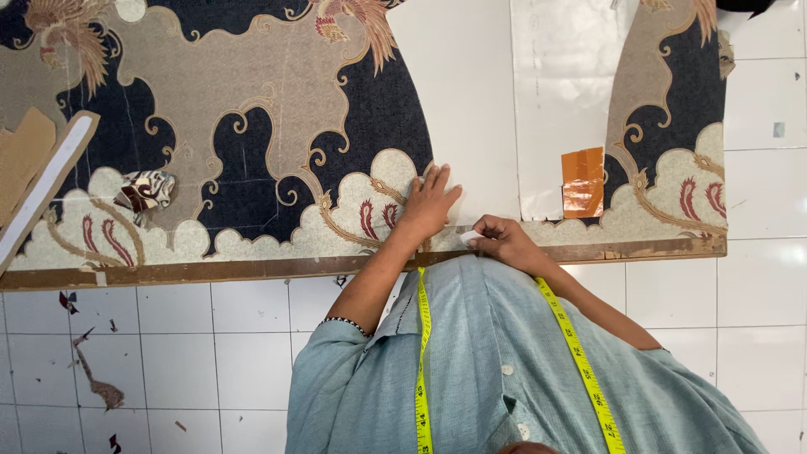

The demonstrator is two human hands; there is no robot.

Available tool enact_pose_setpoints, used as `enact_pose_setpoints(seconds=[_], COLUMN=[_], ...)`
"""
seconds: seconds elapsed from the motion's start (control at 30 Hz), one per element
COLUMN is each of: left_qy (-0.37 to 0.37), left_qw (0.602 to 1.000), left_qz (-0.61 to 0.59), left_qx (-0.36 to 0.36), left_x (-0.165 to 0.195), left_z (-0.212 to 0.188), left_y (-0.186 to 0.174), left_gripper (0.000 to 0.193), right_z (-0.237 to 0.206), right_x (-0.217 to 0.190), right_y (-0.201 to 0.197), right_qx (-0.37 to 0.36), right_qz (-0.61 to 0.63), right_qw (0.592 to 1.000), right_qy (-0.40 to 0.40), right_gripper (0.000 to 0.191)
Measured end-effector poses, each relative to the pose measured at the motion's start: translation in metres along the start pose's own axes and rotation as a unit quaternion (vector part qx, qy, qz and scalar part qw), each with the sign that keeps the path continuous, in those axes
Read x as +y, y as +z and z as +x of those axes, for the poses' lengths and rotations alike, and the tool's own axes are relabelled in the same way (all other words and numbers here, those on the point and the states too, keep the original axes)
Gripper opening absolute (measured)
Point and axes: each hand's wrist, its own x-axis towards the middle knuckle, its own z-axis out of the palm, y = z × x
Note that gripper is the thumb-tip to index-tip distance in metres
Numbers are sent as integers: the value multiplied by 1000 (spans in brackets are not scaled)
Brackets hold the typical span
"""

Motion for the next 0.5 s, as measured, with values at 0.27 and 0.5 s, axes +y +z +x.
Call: enact_pose_setpoints(seconds=[0.27,0.5], left_qy=[-3,4], left_qw=[1000,1000], left_qz=[-7,-4], left_qx=[-10,2], left_x=[0,-1], left_z=[0,0], left_y=[-1,1], left_gripper=[74,74], right_z=[-1,2], right_x=[11,19], right_y=[-6,-9], right_qx=[9,22], right_qz=[26,35], right_qw=[1000,999], right_qy=[-8,-28], right_gripper=[6,7])
